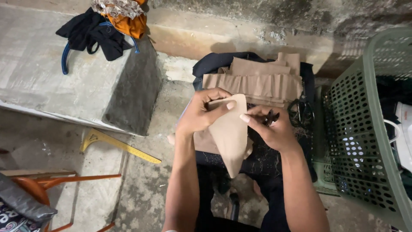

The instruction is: Trimming loose threads from pre-cut tan fabric pieces using small handheld snips.

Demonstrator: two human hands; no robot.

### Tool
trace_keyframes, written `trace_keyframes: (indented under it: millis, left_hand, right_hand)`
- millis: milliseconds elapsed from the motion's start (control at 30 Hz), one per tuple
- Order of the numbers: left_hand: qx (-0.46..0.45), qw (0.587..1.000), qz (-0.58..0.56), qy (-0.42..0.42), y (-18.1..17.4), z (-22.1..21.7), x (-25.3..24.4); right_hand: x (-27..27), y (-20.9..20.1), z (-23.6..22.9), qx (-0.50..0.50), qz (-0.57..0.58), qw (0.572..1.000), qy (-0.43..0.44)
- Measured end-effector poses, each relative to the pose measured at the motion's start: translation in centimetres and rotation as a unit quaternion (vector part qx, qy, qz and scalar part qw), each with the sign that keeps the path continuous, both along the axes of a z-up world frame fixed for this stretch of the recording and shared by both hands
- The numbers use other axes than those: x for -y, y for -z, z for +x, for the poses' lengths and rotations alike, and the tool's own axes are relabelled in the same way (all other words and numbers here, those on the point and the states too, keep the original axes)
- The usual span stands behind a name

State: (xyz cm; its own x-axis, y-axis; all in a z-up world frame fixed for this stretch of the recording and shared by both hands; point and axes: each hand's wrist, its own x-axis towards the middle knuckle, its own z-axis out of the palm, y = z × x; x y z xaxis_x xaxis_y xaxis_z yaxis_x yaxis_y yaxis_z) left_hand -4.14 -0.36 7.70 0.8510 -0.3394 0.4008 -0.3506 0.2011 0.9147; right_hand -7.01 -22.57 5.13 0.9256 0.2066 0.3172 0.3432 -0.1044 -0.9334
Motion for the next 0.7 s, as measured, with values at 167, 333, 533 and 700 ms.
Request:
trace_keyframes:
  millis: [167,333,533,700]
  left_hand:
    - [0.024,0.999,0.015,-0.033,-2.6,-0.2,0.7]
    - [0.070,0.997,0.020,-0.016,-5.2,0.6,0.3]
    - [0.083,0.995,0.050,0.001,-7.4,-0.9,0.3]
    - [0.069,0.996,0.055,-0.023,-7.9,-1.9,0.4]
  right_hand:
    - [-0.2,-1.9,1.0,0.041,0.006,0.999,0.005]
    - [-0.3,-5.0,0.5,0.068,0.008,0.998,0.002]
    - [0.1,-6.0,0.0,0.139,-0.010,0.990,0.023]
    - [0.1,-6.6,-0.1,0.152,-0.002,0.988,-0.006]
